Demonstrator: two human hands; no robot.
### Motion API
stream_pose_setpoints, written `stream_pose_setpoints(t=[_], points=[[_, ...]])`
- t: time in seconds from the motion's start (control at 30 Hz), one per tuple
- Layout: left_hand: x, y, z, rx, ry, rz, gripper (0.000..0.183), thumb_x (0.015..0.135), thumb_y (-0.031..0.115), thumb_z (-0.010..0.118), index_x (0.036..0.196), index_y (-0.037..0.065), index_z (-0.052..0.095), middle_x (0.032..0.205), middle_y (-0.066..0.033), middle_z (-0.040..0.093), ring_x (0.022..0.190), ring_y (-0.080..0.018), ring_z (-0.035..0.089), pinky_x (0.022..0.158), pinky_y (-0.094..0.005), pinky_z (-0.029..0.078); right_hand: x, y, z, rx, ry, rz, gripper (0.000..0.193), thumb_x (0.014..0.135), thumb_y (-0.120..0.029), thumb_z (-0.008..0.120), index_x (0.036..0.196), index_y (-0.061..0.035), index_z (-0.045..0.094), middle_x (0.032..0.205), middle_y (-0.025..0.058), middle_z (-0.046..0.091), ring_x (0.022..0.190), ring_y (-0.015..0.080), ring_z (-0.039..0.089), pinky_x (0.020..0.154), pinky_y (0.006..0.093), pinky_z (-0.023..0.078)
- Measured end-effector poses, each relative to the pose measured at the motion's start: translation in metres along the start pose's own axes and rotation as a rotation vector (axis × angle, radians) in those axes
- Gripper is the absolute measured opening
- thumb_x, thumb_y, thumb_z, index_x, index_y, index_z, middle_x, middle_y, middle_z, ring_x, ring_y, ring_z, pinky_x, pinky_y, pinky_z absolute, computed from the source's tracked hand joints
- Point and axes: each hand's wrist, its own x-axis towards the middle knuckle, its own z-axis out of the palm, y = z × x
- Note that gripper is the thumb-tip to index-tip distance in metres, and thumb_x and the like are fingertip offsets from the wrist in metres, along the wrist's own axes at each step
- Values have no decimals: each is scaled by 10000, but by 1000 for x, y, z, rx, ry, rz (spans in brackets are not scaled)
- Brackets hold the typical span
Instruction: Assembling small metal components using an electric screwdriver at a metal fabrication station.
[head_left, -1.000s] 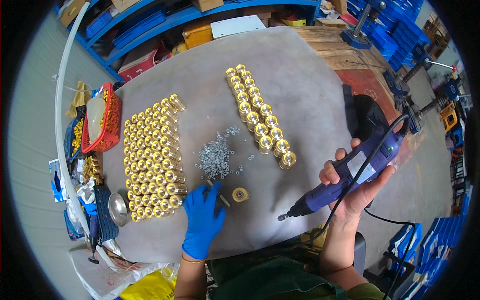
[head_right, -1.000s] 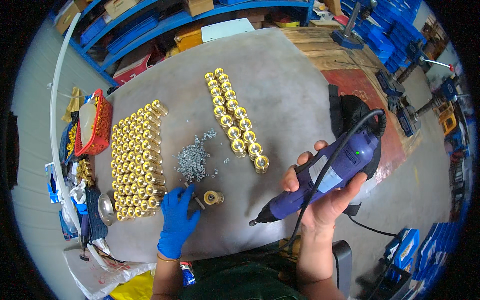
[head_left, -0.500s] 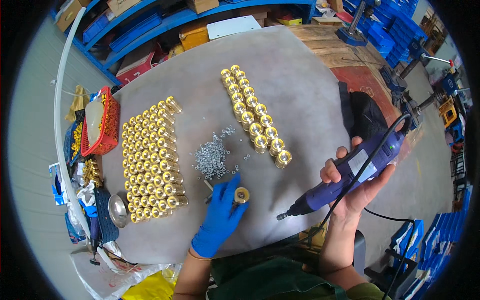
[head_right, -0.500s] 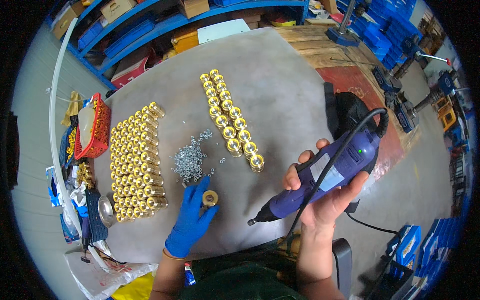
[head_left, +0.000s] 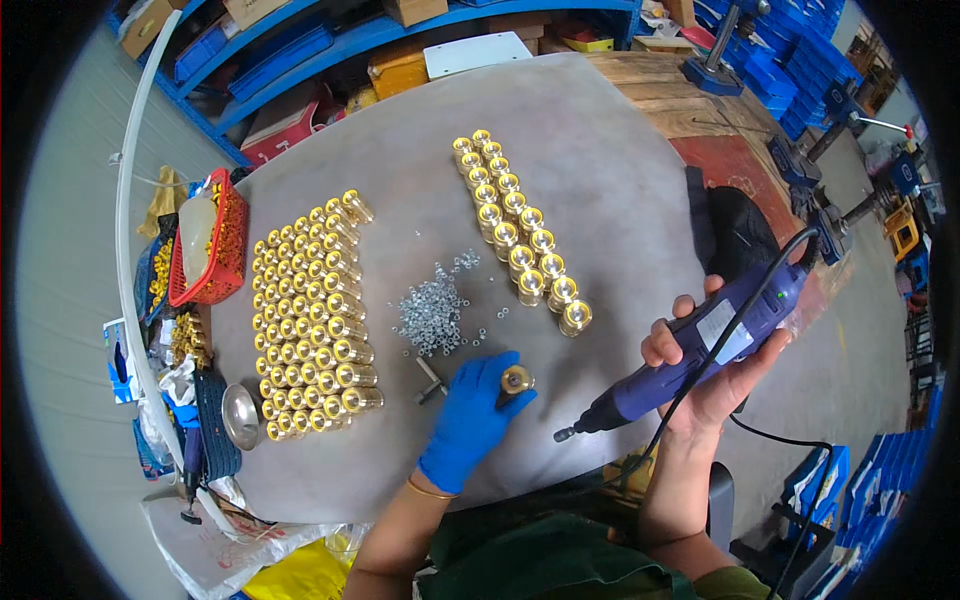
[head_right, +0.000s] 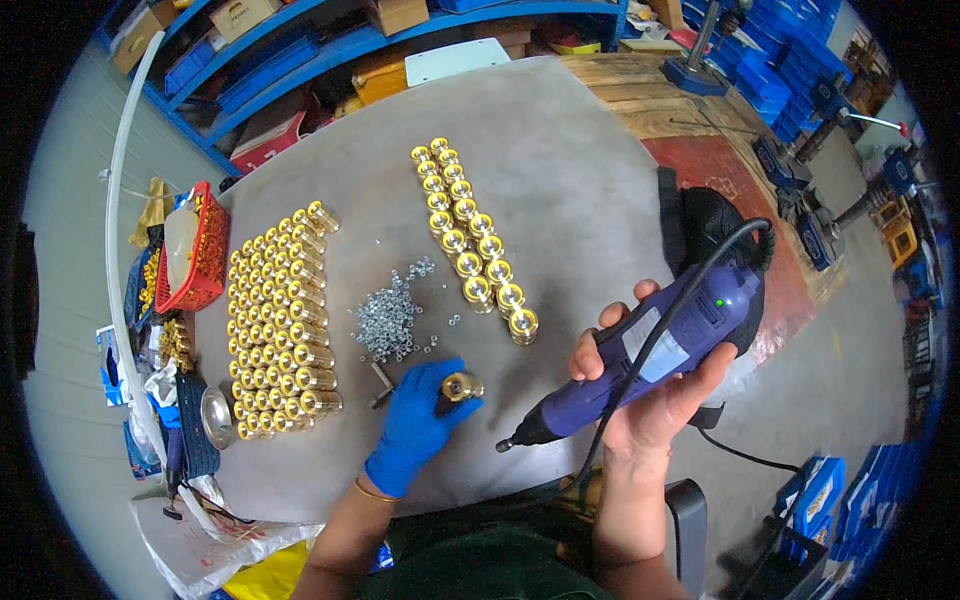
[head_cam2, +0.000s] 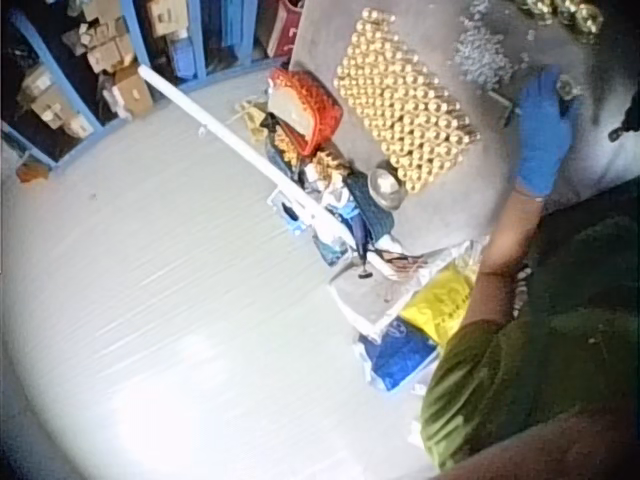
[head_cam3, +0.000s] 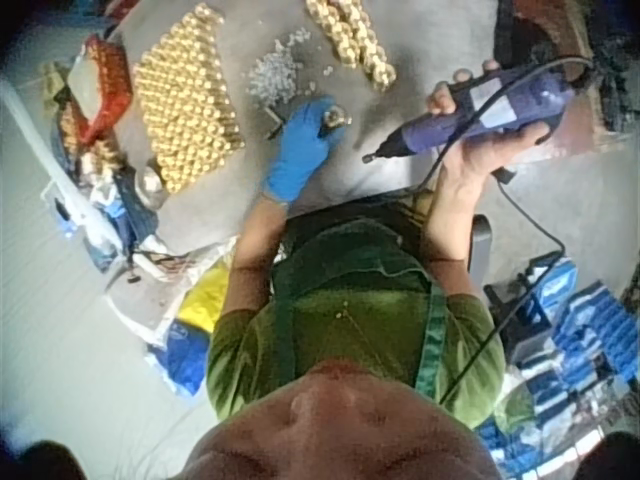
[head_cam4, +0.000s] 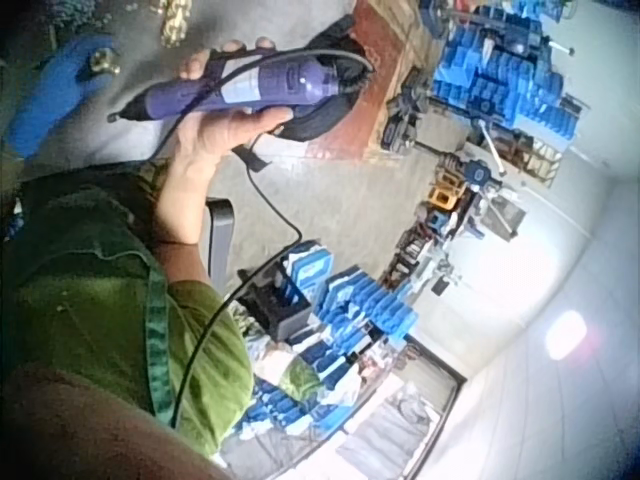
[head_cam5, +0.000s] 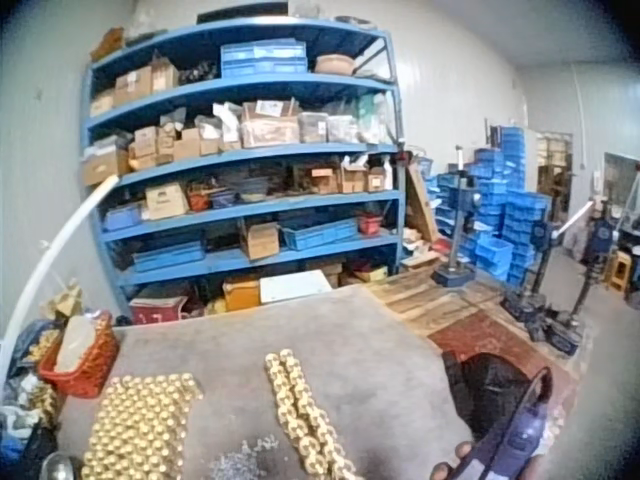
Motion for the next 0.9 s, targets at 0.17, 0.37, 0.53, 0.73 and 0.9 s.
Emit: stream_pose_setpoints(t=[0.17, 0.37, 0.53, 0.73, 0.9], points=[[3, 0, 3, 1, -20, -8, 484, 689, 217, 724, 1113, 80, 533, 1016, -152, 553, 938, -325, 523, 805, -408, 433, 0, 1, 3, 5, 16, 2, 734, 757, -679, 476, 1192, -89, 443, 908, 132, 592, 566, 204, 502, 525, 319, 385], [-8, -17, -56, 153, -22, -62, 425, 698, 124, 644, 1108, 85, 540, 985, -154, 528, 892, -323, 515, 769, -411, 436, 3, -7, 0, 8, 2, -22, 713, 769, -667, 473, 1176, -82, 443, 893, 128, 592, 575, 199, 503, 535, 314, 391], [-10, -35, -70, 383, -225, -127, 331, 675, 113, 614, 1005, 91, 595, 908, -140, 517, 841, -315, 506, 738, -396, 428, 4, 0, 2, 20, -1, -2, 726, 763, -682, 464, 1183, -91, 442, 904, 123, 588, 583, 198, 502, 541, 318, 390], [5, -21, -85, 630, -157, 208, 222, 668, 117, 618, 883, 81, 578, 892, -122, 539, 843, -295, 519, 705, -400, 422, 3, -10, -5, 30, -44, 1, 732, 760, -683, 467, 1184, -87, 441, 937, 125, 577, 599, 200, 505, 550, 318, 390], [11, 9, -85, -152, -251, -259, 187, 758, 105, 602, 933, 49, 565, 832, -112, 579, 774, -299, 577, 663, -395, 458, 4, -12, -4, 44, 14, -16, 737, 759, -677, 475, 1178, -71, 443, 923, 119, 576, 596, 199, 507, 548, 314, 392]])
